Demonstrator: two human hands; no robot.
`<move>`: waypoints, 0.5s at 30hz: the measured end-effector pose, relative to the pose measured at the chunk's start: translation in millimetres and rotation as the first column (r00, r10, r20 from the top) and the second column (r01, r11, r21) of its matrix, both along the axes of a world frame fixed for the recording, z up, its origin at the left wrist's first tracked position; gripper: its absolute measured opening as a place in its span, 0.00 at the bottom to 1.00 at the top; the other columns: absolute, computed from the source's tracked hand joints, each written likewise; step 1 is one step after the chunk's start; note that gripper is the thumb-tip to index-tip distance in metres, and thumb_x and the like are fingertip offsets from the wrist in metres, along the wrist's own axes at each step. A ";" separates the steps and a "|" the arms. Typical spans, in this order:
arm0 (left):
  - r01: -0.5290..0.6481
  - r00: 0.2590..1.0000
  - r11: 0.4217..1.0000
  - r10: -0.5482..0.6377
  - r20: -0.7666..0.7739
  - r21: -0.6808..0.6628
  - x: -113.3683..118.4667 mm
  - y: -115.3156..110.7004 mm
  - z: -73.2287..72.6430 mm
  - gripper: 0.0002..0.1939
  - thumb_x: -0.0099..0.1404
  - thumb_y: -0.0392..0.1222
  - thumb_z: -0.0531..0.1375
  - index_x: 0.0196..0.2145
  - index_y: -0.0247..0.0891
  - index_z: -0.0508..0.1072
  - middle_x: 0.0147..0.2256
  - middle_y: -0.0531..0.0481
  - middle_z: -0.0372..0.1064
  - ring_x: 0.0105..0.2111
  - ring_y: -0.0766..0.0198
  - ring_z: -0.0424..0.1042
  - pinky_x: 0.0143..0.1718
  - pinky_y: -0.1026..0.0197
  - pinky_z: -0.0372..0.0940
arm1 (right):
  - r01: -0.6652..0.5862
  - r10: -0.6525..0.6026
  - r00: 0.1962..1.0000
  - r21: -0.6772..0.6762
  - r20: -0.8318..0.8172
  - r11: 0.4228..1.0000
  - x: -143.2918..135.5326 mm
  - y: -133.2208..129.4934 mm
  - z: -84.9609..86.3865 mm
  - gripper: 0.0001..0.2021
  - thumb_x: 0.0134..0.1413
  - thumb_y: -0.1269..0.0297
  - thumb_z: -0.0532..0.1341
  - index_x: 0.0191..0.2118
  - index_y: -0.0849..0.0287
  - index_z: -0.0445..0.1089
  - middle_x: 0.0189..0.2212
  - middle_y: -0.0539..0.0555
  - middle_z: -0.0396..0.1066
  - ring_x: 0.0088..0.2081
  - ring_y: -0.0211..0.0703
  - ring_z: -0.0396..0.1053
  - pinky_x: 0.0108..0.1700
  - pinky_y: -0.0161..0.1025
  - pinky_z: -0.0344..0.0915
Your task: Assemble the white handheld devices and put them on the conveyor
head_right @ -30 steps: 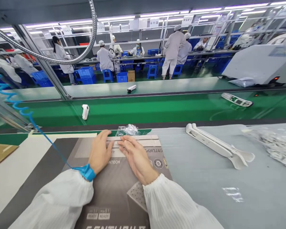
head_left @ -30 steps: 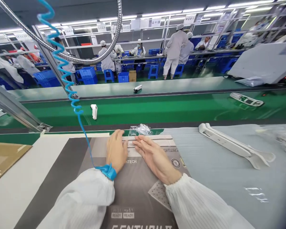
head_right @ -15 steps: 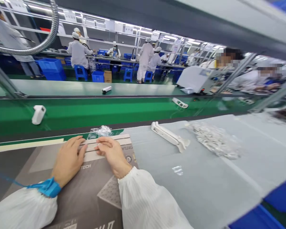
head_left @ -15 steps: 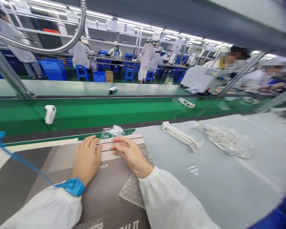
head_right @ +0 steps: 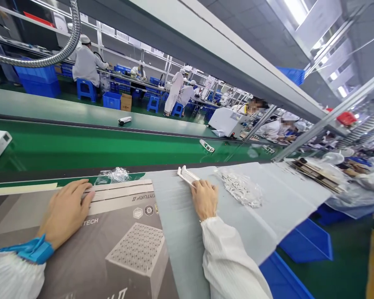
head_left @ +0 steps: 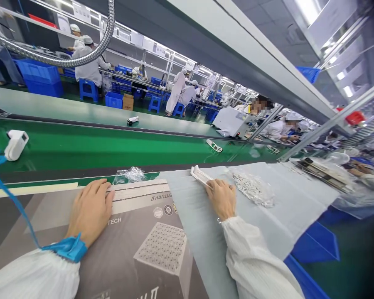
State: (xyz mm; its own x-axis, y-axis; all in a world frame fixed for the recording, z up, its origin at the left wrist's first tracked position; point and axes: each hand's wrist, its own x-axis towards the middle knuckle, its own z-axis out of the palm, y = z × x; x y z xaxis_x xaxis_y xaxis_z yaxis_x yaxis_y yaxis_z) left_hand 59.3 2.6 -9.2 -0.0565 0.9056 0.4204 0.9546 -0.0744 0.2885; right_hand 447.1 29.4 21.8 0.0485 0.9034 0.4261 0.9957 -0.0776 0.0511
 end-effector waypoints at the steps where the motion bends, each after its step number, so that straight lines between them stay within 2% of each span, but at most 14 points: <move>1: -0.001 1.000 1.000 0.001 0.002 -0.001 -0.1 -0.2 0.0 0.22 0.69 0.45 0.44 0.46 0.33 0.73 0.53 0.39 0.70 0.55 0.48 0.66 0.54 0.45 0.62 | -0.053 0.053 0.999 -0.010 0.002 0.999 -4.6 -6.5 -1.7 0.09 0.63 0.63 0.57 0.38 0.57 0.74 0.37 0.56 0.76 0.43 0.51 0.69 0.44 0.45 0.52; 3: -0.001 1.000 1.000 0.001 0.002 0.001 -0.4 -0.5 -0.1 0.21 0.69 0.46 0.44 0.45 0.35 0.73 0.53 0.39 0.70 0.55 0.48 0.66 0.54 0.45 0.62 | -0.175 0.174 0.984 -0.062 -0.032 0.983 -13.4 -18.3 -3.4 0.12 0.65 0.58 0.55 0.39 0.55 0.75 0.38 0.55 0.76 0.42 0.49 0.70 0.43 0.45 0.52; 5: 0.003 1.000 1.000 -0.003 -0.002 0.009 -0.6 -0.6 -0.4 0.21 0.69 0.46 0.44 0.45 0.35 0.73 0.53 0.40 0.70 0.55 0.48 0.67 0.54 0.45 0.62 | -0.233 0.223 0.970 -0.105 -0.101 0.967 -17.2 -24.4 -1.9 0.16 0.67 0.55 0.52 0.38 0.53 0.75 0.38 0.54 0.77 0.42 0.49 0.71 0.43 0.45 0.53; 7: 0.008 1.000 1.000 -0.008 -0.008 0.021 -0.7 -0.5 -0.7 0.21 0.69 0.46 0.44 0.45 0.36 0.73 0.53 0.39 0.71 0.54 0.48 0.67 0.53 0.45 0.62 | -0.172 0.159 0.977 -0.084 -0.143 0.981 -13.6 -22.1 3.3 0.16 0.67 0.55 0.51 0.38 0.53 0.75 0.40 0.54 0.77 0.44 0.49 0.71 0.44 0.45 0.54; 11: 0.014 1.000 0.999 -0.013 -0.012 0.031 -1.3 0.0 -1.5 0.21 0.69 0.46 0.44 0.45 0.36 0.73 0.52 0.39 0.71 0.54 0.47 0.67 0.53 0.46 0.62 | 0.063 -0.067 0.993 -0.049 -0.092 0.997 6.1 1.4 14.9 0.11 0.63 0.61 0.55 0.44 0.56 0.73 0.47 0.58 0.74 0.50 0.53 0.68 0.45 0.46 0.54; 15: 0.013 1.000 1.000 -0.013 -0.009 0.020 -1.3 -0.3 -1.9 0.22 0.69 0.46 0.44 0.45 0.35 0.73 0.52 0.39 0.71 0.54 0.47 0.67 0.52 0.45 0.62 | 0.076 -0.084 0.995 -0.135 -0.050 0.988 19.7 19.9 15.5 0.10 0.60 0.62 0.58 0.41 0.57 0.75 0.42 0.59 0.76 0.48 0.55 0.69 0.45 0.47 0.54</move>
State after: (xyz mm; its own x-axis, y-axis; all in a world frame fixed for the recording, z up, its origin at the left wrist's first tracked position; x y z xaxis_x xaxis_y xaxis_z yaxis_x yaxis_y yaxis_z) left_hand 58.1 2.3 -11.0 -0.0412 0.8977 0.4387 0.9561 -0.0922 0.2783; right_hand 466.9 49.4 37.3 0.1429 0.9440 0.2975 0.9881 -0.1532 0.0115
